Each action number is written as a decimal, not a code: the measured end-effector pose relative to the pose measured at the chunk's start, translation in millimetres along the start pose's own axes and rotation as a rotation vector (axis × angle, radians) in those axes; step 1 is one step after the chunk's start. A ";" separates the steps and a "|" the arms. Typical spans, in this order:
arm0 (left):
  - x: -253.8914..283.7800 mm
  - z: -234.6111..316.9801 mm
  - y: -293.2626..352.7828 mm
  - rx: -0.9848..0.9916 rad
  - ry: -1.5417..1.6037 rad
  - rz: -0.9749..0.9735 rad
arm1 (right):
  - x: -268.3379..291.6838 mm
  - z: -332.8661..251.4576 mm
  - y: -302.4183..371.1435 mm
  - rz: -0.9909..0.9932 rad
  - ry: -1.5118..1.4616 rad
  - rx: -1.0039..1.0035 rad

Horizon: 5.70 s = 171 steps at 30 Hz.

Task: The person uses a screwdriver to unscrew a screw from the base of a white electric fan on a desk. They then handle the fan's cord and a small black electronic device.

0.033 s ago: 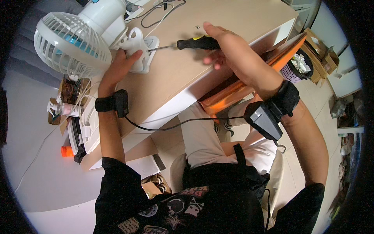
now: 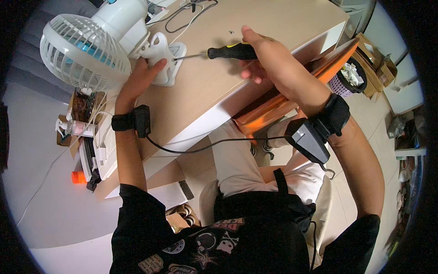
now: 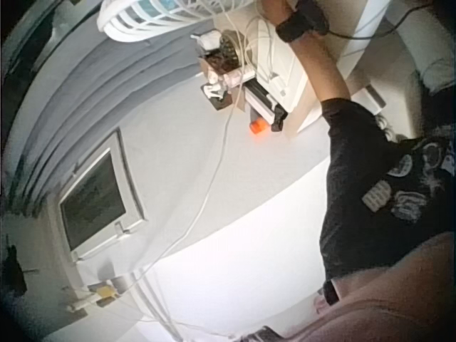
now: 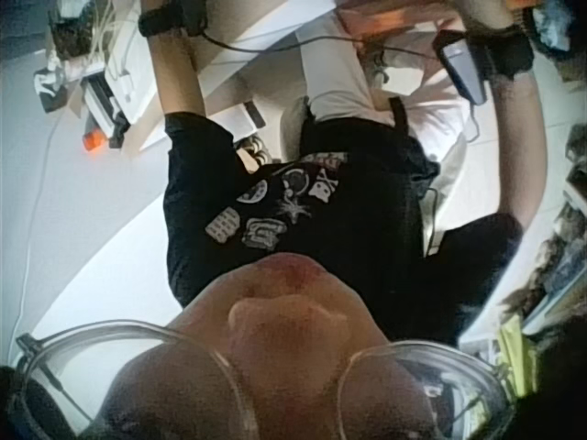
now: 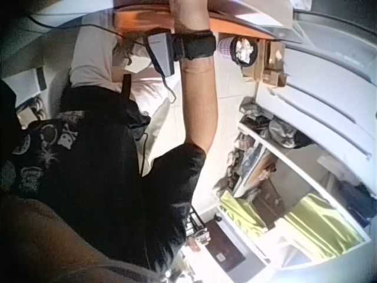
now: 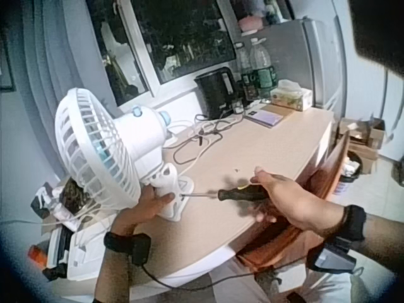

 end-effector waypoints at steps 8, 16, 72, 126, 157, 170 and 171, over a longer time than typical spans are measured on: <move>-0.6 19.5 1.5 0.048 0.117 -0.032 | 9.8 4.7 -6.0 0.051 0.211 0.032; 1.0 19.3 3.1 0.030 0.125 0.000 | 7.8 12.7 -13.8 -0.036 0.153 0.190; 1.1 14.7 2.2 0.095 0.038 -0.078 | 8.1 8.4 -6.3 0.070 -0.037 0.185; -0.7 14.8 3.0 0.036 -0.018 -0.040 | 2.8 9.5 -6.3 -0.007 0.030 0.155; -0.9 16.2 1.4 -0.034 -0.090 0.004 | 2.8 12.7 -6.3 -0.035 0.031 0.121; -1.5 12.7 -0.5 0.064 -0.042 -0.102 | 1.6 15.5 -13.0 0.114 0.330 0.197; -0.7 8.5 0.2 0.065 -0.044 -0.099 | 2.3 15.5 -11.1 0.066 0.273 0.227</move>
Point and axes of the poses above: each hand's wrist, its own y-axis away from the middle knuckle, its own x-axis out of the back of the hand, z = x × y, the point moved 3 cm from there along -y, towards the middle knuckle, and after that the axes turned 9 degrees about -x, right-handed, at the moved point
